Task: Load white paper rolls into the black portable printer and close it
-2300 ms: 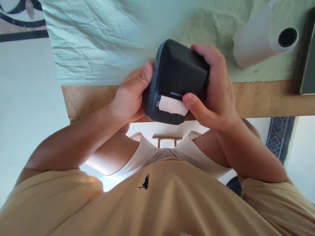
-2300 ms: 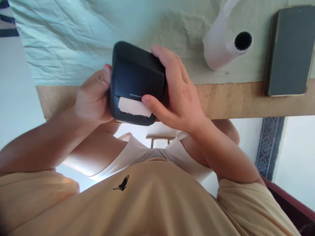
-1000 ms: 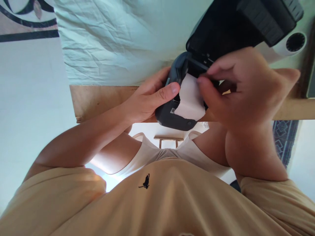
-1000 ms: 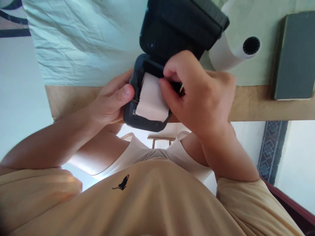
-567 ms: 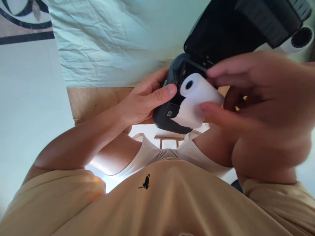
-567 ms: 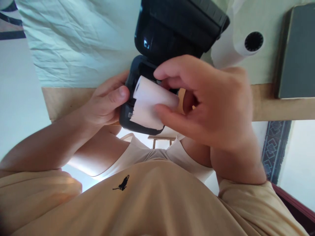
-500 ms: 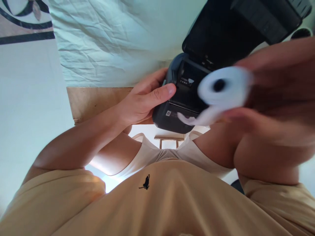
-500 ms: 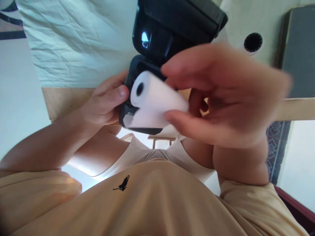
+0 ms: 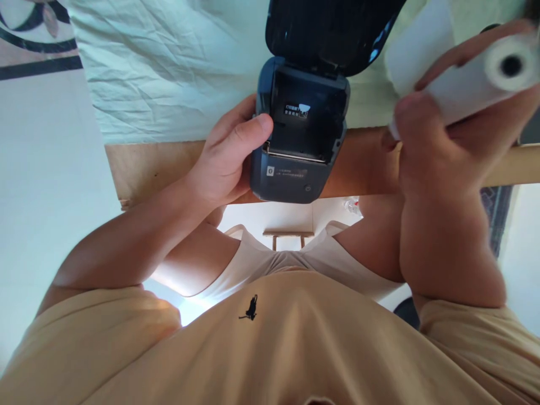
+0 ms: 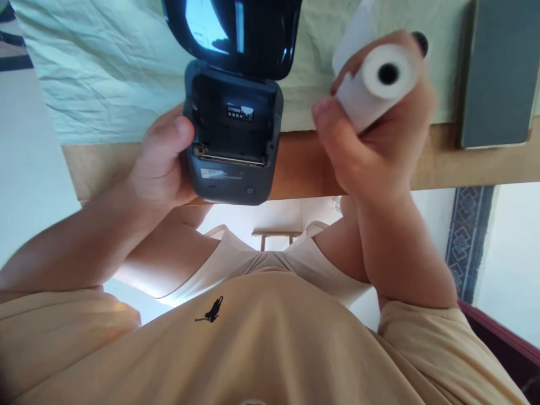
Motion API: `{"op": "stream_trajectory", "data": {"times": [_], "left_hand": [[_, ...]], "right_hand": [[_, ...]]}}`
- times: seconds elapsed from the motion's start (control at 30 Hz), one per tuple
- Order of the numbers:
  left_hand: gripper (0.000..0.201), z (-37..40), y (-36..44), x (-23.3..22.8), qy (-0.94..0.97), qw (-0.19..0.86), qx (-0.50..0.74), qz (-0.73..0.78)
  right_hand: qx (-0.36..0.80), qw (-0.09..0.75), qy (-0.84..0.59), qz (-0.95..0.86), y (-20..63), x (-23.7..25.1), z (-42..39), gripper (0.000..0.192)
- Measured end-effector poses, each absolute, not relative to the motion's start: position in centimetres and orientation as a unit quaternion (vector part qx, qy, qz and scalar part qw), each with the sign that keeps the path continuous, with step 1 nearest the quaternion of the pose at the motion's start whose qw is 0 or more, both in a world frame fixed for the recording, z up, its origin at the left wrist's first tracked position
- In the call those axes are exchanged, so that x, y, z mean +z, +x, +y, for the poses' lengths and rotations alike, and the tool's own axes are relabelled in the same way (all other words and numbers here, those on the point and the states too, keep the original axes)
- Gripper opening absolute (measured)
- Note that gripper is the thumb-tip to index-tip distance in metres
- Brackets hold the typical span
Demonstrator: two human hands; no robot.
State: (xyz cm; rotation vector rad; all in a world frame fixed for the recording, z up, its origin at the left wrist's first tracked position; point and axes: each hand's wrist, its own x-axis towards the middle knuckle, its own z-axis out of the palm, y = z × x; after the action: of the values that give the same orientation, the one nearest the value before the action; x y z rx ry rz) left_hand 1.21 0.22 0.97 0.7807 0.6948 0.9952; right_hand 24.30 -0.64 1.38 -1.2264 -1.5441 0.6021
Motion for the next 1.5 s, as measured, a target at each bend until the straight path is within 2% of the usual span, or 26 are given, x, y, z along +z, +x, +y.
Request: {"op": "stream_trajectory", "data": {"times": [0.2,0.4,0.57,0.73,0.83,1.1,1.33,1.5], "left_hand": [[0.037,0.5,1.0,0.1,0.375,0.757,0.456,0.282],[0.064,1.0,1.0,-1.1,0.408,0.732,0.47,0.277],[0.077,0.8,1.6,-1.7,0.394,0.714,0.501,0.288],[0.063,0.6,1.7,-1.2,0.396,0.73,0.474,0.291],[0.052,0.7,1.6,-1.1,0.378,0.748,0.466,0.284],[0.036,1.1,1.8,-0.7,0.347,0.771,0.466,0.26],[0.045,1.4,3.1,-1.9,0.339,0.738,0.517,0.273],[0.043,1.0,2.5,-0.9,0.361,0.739,0.491,0.288]], "right_hand": [[0.11,0.36,-0.543,-0.751,24.3,1.0,-0.4,0.037],[0.105,0.343,-0.533,-0.766,24.6,0.4,0.2,0.054],[0.1,0.341,-0.535,-0.766,24.6,0.3,0.6,0.051],[0.121,0.277,-0.581,-0.756,24.3,0.7,0.9,0.035],[0.137,0.234,-0.605,-0.749,24.0,1.0,1.1,0.035],[0.125,0.207,-0.622,-0.745,23.4,1.3,1.2,0.029],[0.095,0.198,-0.64,-0.736,23.1,0.9,1.1,0.033],[0.12,0.252,-0.608,-0.744,23.5,0.6,1.0,0.032]]}}
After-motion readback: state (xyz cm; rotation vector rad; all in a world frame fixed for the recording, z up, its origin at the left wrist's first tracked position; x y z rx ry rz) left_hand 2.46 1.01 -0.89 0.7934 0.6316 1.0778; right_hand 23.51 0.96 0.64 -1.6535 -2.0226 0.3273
